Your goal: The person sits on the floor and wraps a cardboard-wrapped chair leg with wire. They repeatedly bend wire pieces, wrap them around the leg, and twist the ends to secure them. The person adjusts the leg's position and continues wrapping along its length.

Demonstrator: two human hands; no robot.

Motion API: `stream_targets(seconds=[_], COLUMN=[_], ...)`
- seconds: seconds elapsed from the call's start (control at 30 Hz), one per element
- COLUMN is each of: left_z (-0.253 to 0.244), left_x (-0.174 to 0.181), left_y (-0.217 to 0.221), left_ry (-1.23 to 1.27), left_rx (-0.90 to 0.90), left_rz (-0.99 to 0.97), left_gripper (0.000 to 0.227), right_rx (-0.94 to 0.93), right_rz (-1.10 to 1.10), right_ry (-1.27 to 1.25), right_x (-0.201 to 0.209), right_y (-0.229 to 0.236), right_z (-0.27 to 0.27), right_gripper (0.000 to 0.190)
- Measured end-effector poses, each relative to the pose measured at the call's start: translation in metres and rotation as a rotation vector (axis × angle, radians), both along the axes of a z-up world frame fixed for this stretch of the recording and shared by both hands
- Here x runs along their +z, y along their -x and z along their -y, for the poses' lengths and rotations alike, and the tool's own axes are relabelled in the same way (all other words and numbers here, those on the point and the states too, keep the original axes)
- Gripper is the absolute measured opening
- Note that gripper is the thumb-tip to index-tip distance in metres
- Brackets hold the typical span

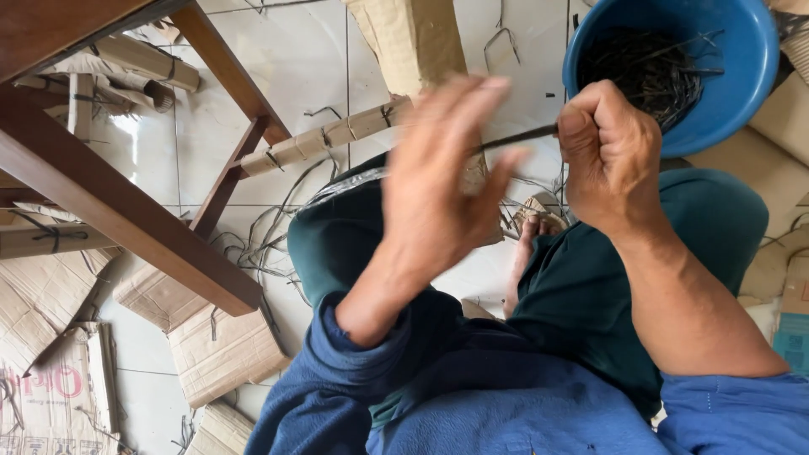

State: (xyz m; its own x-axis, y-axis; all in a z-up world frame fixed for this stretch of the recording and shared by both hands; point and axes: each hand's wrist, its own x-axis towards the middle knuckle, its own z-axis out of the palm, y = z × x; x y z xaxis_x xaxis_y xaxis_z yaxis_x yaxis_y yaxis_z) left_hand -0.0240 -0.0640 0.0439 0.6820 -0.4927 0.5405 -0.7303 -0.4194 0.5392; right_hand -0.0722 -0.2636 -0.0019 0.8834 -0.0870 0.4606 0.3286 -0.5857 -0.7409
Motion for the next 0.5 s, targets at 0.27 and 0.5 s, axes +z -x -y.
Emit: stream_targets(seconds=[0.27,0.5], left_z=[0.033,0.032], left_x=[-0.022,-0.024], left_y=[-0.002,-0.003], left_ry=[0.324,0.431], left_rx=[-0.092,-0.073], left_rz=[-0.649,-0.648], left_gripper=[0.018,0.014], right_rx=[-0.077,0.039], right_rz=[0.023,-0.099], right_ry=[-0.119,-0.325], right_x=[-0.021,-0.005], right_y=[-0.005,-0.005], right_z=[0.015,0.008], right_gripper=[0.050,0.035])
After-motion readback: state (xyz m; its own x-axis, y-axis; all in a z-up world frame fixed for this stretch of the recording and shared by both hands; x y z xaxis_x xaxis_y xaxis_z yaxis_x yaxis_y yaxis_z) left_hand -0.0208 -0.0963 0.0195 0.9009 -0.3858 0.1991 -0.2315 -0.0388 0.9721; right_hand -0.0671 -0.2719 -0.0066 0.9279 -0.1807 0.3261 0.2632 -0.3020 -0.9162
